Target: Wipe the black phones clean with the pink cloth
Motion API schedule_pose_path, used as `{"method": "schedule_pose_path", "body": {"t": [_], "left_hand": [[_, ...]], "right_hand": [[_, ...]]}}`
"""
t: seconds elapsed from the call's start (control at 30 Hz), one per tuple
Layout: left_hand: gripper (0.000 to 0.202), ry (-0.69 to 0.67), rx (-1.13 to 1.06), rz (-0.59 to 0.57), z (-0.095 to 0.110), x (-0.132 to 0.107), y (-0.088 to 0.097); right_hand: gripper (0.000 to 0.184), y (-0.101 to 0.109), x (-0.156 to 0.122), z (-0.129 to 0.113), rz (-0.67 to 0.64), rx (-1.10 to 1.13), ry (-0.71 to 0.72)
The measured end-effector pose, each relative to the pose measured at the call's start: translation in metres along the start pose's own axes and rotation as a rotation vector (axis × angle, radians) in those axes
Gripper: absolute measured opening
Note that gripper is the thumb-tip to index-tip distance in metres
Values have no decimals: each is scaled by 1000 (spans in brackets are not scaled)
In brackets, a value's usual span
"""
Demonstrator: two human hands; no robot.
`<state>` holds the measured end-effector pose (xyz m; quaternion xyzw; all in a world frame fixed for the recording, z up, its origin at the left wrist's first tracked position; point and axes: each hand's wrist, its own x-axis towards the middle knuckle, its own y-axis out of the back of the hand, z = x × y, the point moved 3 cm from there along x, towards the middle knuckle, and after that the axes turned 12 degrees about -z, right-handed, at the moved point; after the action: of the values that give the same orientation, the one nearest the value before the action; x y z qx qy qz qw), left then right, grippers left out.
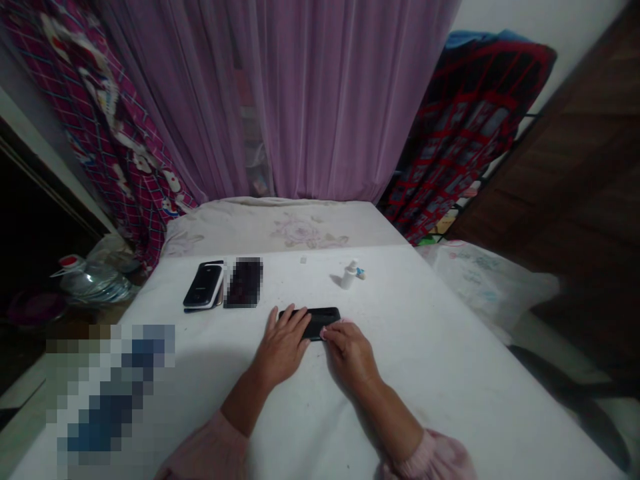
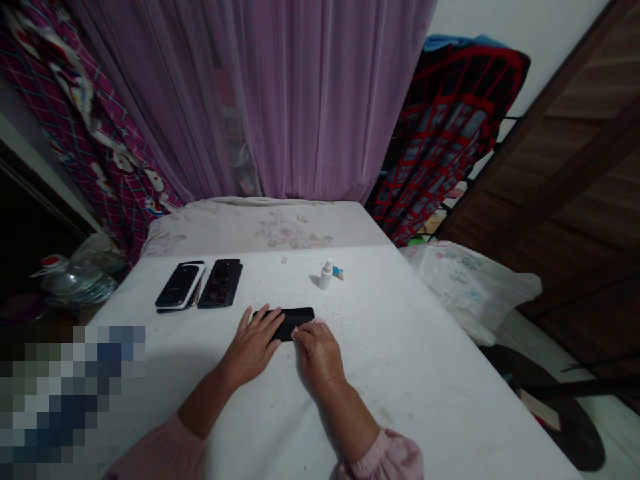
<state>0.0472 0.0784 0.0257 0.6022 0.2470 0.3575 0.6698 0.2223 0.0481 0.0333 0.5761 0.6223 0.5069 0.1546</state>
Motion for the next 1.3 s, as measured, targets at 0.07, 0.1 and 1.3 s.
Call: {"method": "schedule_pose_path", "body": {"t": [0.07,0.1,1.3], "left_hand": [[45,3,4,21,4,1,-1],[46,-2,5,31,6,0,-2],[21,-28,-108,215,2,-11,11]], "right_hand": [[24,-2,4,0,-19,-27,7],[24,-3,6,0,-26,-36,13],[24,-10,25,-4,-52,61,75]]}}
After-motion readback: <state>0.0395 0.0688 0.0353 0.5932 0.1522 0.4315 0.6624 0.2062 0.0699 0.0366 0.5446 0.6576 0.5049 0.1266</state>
